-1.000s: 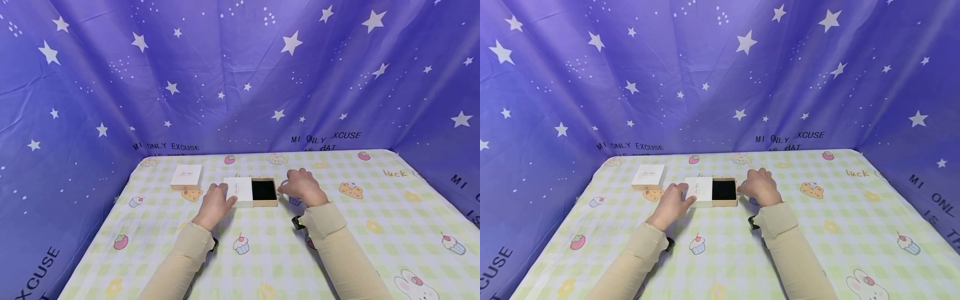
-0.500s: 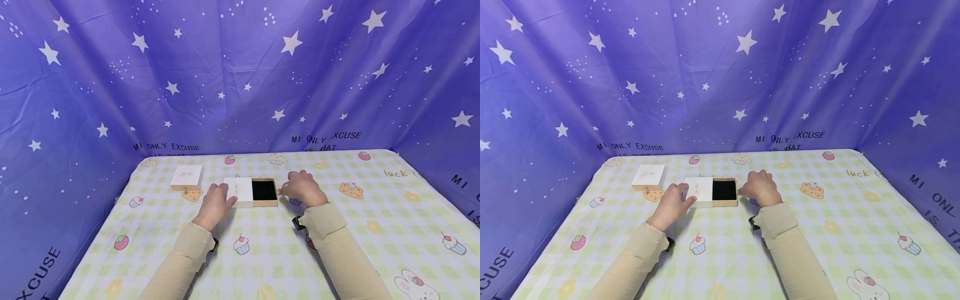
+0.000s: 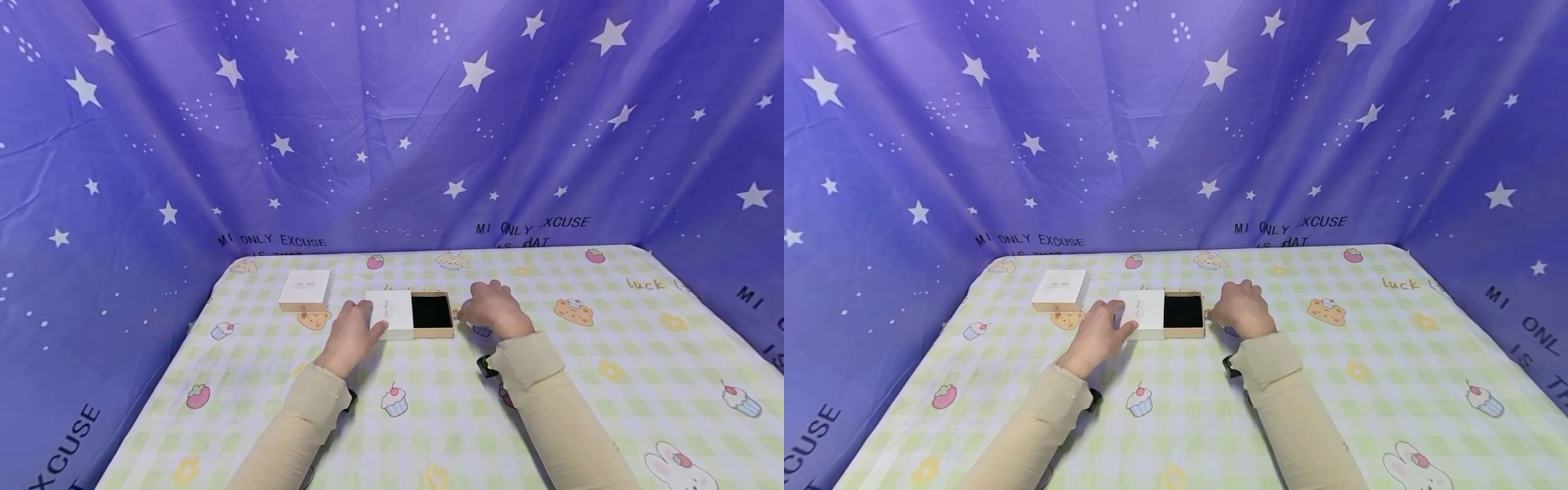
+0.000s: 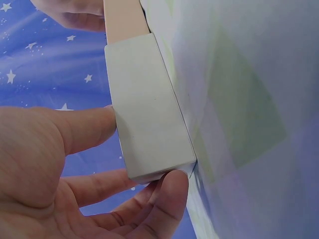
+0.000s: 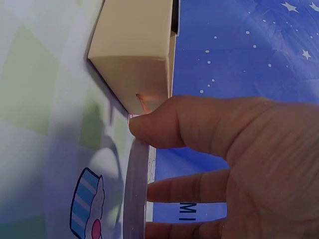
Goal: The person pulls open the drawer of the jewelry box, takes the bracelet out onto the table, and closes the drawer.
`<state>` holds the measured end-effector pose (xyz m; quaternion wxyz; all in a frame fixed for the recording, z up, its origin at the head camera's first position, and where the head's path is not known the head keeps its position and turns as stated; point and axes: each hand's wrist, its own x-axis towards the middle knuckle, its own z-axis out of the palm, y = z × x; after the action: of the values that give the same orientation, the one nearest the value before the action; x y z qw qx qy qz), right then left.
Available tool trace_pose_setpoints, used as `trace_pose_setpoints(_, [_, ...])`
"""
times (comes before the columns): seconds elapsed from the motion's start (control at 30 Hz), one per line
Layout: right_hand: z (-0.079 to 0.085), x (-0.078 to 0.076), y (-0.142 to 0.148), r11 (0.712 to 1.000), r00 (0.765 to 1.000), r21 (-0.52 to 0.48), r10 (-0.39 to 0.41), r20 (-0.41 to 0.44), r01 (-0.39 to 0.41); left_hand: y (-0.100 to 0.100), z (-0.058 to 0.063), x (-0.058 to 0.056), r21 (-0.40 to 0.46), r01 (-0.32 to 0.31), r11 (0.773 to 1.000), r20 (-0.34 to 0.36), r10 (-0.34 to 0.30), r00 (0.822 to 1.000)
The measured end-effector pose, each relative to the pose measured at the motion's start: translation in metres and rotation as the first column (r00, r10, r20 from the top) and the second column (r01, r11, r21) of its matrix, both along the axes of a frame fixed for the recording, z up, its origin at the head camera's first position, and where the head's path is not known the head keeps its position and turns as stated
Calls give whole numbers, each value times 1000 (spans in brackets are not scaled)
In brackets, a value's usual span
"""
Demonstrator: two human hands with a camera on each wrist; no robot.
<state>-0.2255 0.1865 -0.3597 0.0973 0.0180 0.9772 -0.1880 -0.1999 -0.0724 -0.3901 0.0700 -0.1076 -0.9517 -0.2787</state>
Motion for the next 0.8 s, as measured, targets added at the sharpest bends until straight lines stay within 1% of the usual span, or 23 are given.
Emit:
trace_pose_setpoints(0.33, [-3,-2,0,1000,1000,22,-7,-23,7,0,0,0,-2,-2,1000,-8,2,1000])
trace_pose_setpoints(0.8, [-7,-4,-1,999,1000,36,-5,-21,5,0,-1,-1,0,-3,1000,4,3,1000])
